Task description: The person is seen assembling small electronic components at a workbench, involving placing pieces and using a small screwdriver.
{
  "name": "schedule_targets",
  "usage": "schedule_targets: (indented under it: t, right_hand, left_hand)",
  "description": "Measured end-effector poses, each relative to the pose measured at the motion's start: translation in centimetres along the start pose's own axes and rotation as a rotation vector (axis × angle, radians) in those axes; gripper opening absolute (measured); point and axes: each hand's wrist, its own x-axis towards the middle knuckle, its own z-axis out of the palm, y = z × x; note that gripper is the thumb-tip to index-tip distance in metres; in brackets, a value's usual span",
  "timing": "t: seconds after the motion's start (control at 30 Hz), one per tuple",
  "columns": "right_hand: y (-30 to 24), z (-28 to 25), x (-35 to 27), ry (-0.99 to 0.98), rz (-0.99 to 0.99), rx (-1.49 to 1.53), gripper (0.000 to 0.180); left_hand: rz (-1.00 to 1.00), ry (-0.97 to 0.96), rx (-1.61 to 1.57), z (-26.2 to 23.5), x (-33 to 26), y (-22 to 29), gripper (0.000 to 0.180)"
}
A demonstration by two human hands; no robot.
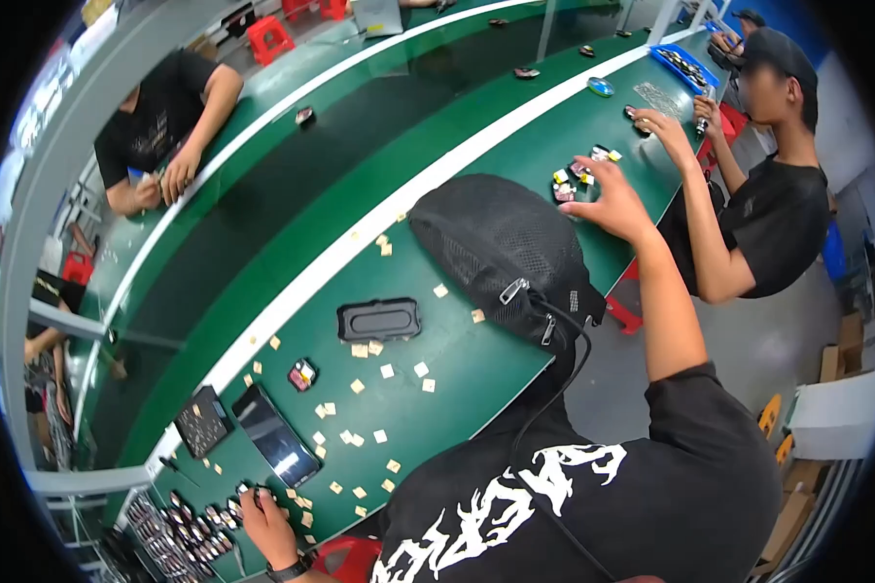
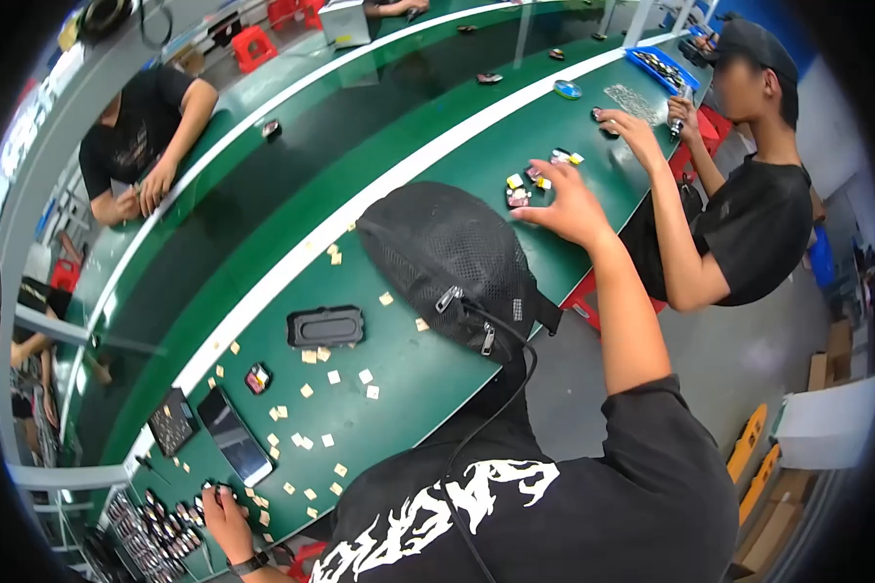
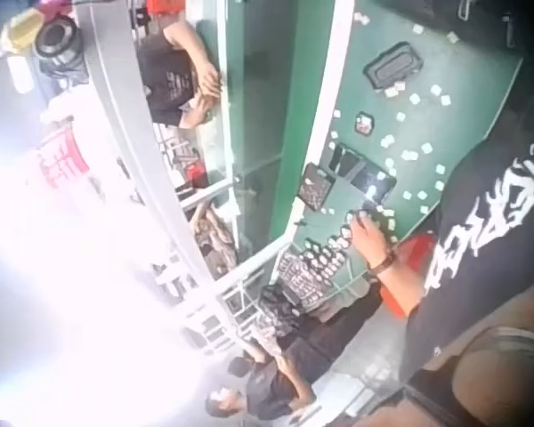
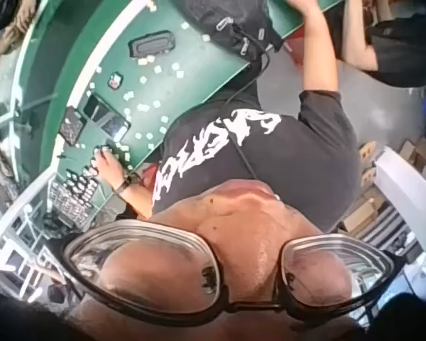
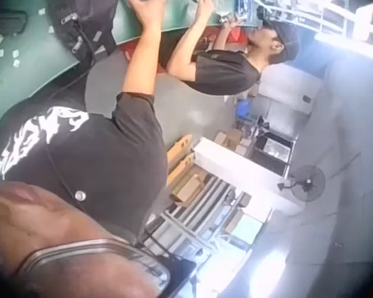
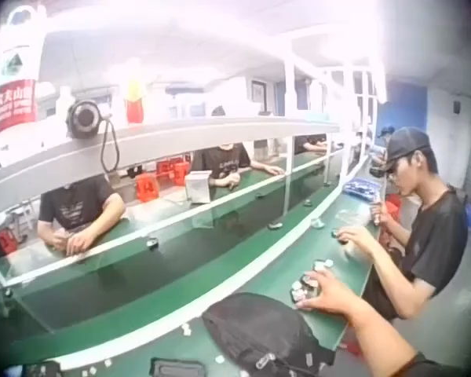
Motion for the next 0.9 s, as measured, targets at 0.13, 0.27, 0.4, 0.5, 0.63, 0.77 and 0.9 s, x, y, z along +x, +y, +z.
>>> schedule_targets:
  t: [0.13, 0.27, 0.4, 0.5, 0.63, 0.77, 0.9]
  right_hand:
    - [-2.0, -0.6, 1.3, -0.086, -0.002, -0.054, 0.065]
    - [-2.8, 0.3, 0.9, -0.094, -0.029, -0.004, 0.052]
    - [-2.2, 0.6, 0.4, -0.011, -0.100, 0.066, 0.048]
    - [-1.3, 0.7, 1.3, 0.006, -0.159, 0.121, 0.046]
    - [0.7, 1.0, 2.1, 0.000, -0.148, 0.204, 0.038]
    - [1.6, 1.0, 3.1, 0.040, -0.277, 0.231, 0.038]
    - [0.6, -1.3, 2.8, -0.037, 0.085, 0.566, 0.026]
  left_hand:
    - [0.070, 0.043, 0.259, -0.4, 0.1, -0.8, 0.024]
    - [-0.259, 0.086, 0.656, -1.8, -0.4, 6.0, 0.052]
    - [0.080, 0.494, 0.665, -1.4, -0.2, 3.0, 0.049]
    - [0.076, 0.358, 0.340, -1.0, -1.2, 8.6, 0.034]
    - [0.212, 0.237, 0.086, 1.6, -1.3, 11.3, 0.028]
    - [0.366, 0.090, 0.032, 3.7, -1.8, 12.0, 0.025]
    - [0.383, -0.084, -0.106, 5.0, -2.7, 13.3, 0.023]
